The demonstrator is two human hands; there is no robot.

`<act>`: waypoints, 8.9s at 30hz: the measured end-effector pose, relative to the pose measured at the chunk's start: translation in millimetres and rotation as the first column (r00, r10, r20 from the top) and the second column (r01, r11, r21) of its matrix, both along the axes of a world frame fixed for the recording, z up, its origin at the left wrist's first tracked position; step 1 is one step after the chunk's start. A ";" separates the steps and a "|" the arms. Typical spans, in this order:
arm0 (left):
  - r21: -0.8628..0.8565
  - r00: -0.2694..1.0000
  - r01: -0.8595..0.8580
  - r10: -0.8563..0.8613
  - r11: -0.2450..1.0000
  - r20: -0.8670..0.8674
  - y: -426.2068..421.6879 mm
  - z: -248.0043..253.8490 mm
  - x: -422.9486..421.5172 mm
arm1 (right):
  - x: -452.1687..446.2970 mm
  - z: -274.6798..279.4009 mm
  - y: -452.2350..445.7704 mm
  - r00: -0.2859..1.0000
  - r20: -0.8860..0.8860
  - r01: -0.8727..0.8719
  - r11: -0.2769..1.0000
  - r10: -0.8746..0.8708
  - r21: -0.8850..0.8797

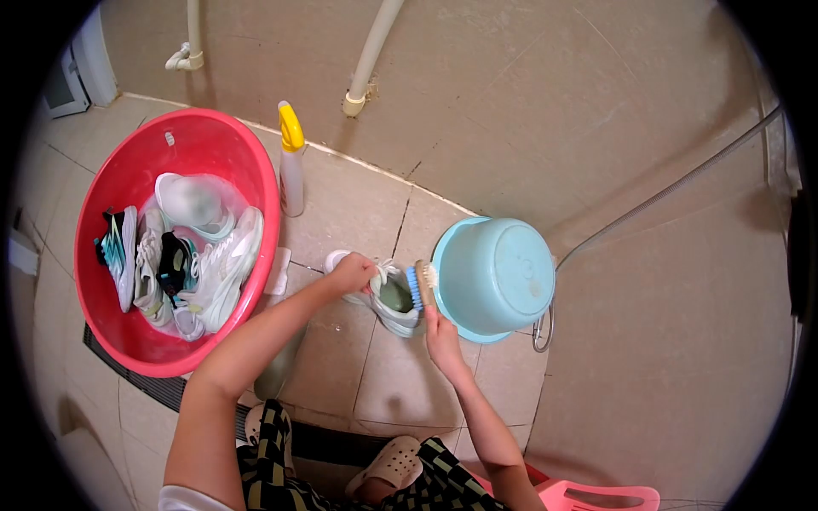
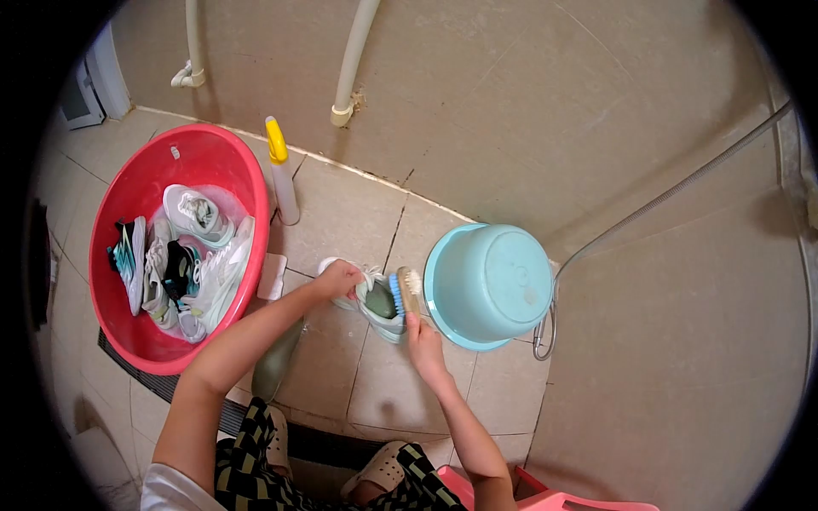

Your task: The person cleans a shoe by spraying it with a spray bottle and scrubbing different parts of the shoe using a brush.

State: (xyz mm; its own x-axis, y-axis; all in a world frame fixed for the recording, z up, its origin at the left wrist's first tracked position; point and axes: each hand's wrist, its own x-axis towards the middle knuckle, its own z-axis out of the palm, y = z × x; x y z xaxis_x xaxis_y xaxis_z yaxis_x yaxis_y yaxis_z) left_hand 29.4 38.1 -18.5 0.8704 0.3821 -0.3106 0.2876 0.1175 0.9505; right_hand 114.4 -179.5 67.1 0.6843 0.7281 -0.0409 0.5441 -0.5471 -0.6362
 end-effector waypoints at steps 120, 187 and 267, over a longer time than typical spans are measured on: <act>-0.065 0.969 -0.170 0.179 0.983 0.172 -43.0 -26.3 -16.0 | -15.6 -44.2 59.2 0.999 -0.002 0.039 0.960 -0.041 -0.277; -0.541 0.968 -0.182 0.247 0.821 0.048 -58.4 -13.3 -22.1 | -35.3 -36.7 35.4 0.990 0.103 -0.071 0.964 0.100 -0.255; -0.704 0.864 -0.353 0.504 0.617 0.008 -59.4 -37.7 -12.2 | -29.0 -13.7 27.4 0.991 -0.104 -0.115 0.932 0.084 -0.343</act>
State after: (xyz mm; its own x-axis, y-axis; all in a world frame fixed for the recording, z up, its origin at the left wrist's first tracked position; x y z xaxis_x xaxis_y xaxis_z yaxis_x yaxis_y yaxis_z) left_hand 17.2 -21.3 -56.2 0.7288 0.4861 -0.4823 -0.1349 0.7924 0.5950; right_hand 85.5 -152.1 53.4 0.5918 0.7216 -0.3594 0.5585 -0.6885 -0.4627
